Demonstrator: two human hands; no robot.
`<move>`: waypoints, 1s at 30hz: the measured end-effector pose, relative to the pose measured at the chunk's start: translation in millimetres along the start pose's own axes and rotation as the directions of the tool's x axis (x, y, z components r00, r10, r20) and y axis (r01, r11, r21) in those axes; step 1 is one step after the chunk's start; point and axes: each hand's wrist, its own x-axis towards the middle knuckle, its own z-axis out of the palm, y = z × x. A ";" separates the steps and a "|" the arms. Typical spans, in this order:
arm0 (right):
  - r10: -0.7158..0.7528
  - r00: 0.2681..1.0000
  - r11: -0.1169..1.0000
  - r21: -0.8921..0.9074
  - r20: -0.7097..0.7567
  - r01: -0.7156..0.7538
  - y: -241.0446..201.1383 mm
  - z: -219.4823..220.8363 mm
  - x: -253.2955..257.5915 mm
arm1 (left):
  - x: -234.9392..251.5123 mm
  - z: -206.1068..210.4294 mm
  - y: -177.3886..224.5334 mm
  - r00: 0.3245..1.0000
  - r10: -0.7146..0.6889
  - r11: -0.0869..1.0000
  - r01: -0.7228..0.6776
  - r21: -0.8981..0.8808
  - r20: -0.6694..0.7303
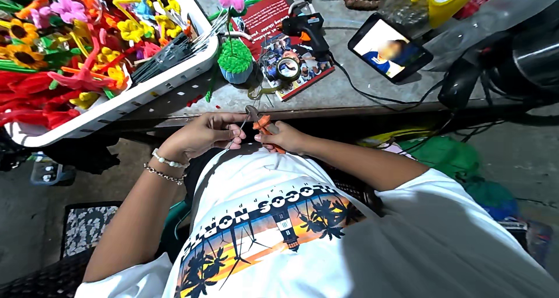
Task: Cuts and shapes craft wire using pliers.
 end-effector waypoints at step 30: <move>-0.017 0.994 0.999 -0.040 0.112 0.022 2.3 -2.1 11.7 | -6.2 -0.5 -21.8 0.998 0.045 0.995 -0.049 -0.084 -0.051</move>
